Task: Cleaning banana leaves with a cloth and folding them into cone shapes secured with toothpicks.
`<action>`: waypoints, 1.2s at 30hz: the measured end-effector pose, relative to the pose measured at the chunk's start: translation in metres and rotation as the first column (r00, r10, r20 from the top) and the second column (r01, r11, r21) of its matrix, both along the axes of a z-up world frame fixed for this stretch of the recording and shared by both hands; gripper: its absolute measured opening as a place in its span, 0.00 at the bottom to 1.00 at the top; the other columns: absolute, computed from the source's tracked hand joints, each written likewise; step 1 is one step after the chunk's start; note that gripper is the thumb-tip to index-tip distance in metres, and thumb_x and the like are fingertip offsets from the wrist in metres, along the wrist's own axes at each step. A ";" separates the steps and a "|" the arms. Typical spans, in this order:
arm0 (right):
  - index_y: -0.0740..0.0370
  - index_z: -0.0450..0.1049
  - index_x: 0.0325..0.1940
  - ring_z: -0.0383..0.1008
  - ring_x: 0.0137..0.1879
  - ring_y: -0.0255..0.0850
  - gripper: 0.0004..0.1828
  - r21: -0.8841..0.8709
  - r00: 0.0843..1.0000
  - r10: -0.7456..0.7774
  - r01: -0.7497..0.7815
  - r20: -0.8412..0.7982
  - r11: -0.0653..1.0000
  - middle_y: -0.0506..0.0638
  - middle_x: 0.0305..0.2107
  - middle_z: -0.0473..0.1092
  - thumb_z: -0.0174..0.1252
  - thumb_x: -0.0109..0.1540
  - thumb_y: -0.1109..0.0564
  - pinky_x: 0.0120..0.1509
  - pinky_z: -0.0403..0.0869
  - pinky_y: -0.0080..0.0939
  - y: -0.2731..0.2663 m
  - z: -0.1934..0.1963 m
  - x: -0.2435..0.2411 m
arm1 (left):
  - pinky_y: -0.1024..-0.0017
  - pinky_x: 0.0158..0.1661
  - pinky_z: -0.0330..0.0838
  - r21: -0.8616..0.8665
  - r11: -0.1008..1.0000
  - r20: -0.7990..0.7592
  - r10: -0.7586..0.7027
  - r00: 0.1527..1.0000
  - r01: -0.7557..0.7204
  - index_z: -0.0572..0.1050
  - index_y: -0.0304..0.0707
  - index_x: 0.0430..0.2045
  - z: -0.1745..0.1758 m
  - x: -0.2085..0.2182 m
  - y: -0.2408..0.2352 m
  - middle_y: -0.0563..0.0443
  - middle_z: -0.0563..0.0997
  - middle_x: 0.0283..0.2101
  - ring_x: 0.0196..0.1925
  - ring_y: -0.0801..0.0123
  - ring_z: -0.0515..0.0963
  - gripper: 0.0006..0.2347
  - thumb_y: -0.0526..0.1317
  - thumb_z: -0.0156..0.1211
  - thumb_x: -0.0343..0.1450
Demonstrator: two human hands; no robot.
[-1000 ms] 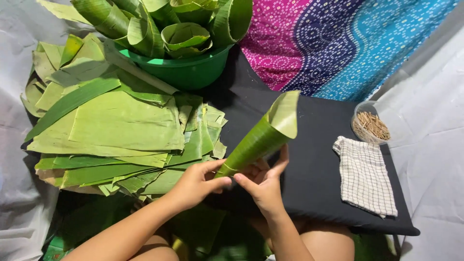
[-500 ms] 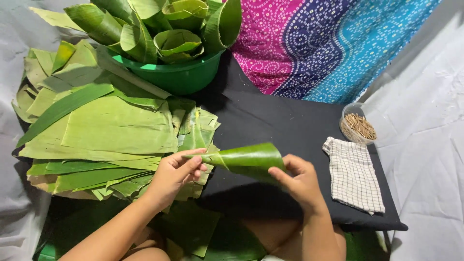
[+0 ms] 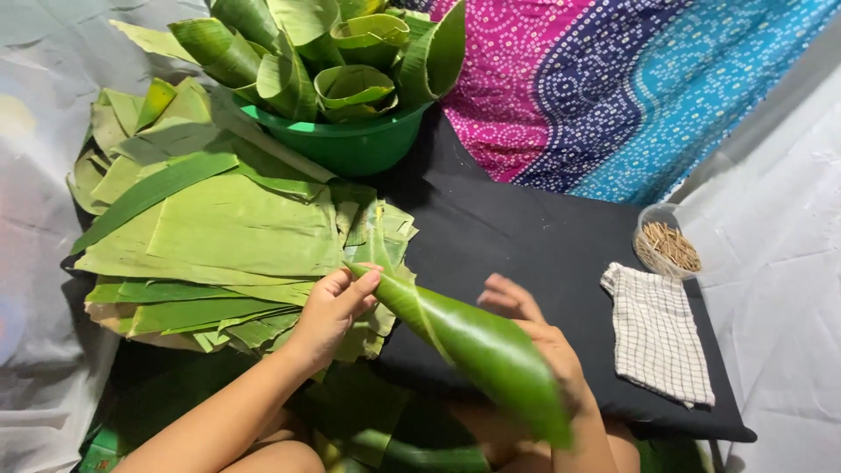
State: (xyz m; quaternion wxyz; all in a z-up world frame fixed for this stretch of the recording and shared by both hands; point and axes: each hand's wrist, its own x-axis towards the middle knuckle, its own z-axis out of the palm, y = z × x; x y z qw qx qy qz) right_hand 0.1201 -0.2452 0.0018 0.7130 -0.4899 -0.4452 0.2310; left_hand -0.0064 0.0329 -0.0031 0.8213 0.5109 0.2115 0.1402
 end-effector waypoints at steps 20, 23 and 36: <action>0.67 0.83 0.39 0.62 0.40 0.38 0.11 -0.350 0.772 -0.634 0.582 -0.043 0.733 0.51 0.39 0.63 0.64 0.61 0.55 0.48 0.64 0.36 0.053 -0.080 -0.009 | 0.67 0.47 0.79 -0.022 0.996 -0.012 0.083 0.996 -0.083 0.74 0.30 0.44 0.004 -0.001 0.007 0.44 0.77 0.43 0.45 0.64 0.80 0.11 0.34 0.62 0.70; 0.59 0.85 0.34 0.48 0.63 0.48 0.13 -0.134 0.553 -0.658 0.807 0.511 0.575 0.54 0.65 0.47 0.68 0.57 0.48 0.72 0.52 0.47 0.051 -0.062 -0.007 | 0.71 0.44 0.80 0.098 0.992 0.032 0.073 0.997 -0.076 0.73 0.30 0.48 0.009 -0.004 0.007 0.44 0.78 0.38 0.38 0.68 0.79 0.14 0.33 0.63 0.70; 0.69 0.69 0.68 0.75 0.59 0.44 0.30 -0.250 0.950 -0.092 0.015 -0.299 0.968 0.57 0.66 0.70 0.53 0.61 0.63 0.59 0.73 0.39 0.065 0.019 -0.021 | 0.58 0.57 0.79 -0.113 0.979 -0.019 0.170 0.985 -0.171 0.53 0.37 0.69 0.037 -0.004 -0.003 0.33 0.71 0.63 0.60 0.52 0.76 0.29 0.42 0.52 0.72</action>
